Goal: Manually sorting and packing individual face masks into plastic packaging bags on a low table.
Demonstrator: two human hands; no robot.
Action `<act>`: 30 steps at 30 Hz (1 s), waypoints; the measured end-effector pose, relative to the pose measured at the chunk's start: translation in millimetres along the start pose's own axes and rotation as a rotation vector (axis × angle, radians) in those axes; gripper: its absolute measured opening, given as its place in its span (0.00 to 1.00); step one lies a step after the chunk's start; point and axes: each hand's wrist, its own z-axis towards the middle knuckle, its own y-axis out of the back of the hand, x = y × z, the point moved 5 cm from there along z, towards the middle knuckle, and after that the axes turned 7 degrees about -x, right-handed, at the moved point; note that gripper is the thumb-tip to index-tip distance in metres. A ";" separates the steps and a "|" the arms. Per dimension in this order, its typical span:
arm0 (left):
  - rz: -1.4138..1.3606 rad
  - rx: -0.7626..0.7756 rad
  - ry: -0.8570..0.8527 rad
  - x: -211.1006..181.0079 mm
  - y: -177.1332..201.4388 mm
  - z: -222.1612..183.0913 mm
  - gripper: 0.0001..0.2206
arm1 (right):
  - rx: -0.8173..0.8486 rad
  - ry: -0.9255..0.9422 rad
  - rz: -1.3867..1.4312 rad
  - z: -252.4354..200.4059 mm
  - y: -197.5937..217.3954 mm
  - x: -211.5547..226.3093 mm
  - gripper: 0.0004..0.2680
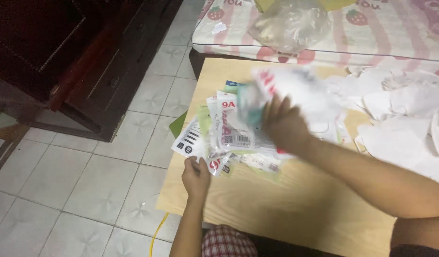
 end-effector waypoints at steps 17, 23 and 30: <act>0.063 -0.129 -0.137 8.1 -6.1 6.4 0.08 | 0.067 -0.215 0.506 -96.0 78.6 26.3 0.32; -0.055 -0.239 -0.199 21.2 -4.4 8.9 0.06 | 0.499 -0.418 0.578 -231.5 76.3 1.2 0.27; -0.276 -0.223 -0.395 -52.7 -9.1 -55.0 0.06 | 0.451 -0.846 0.464 -365.2 58.6 -49.6 0.12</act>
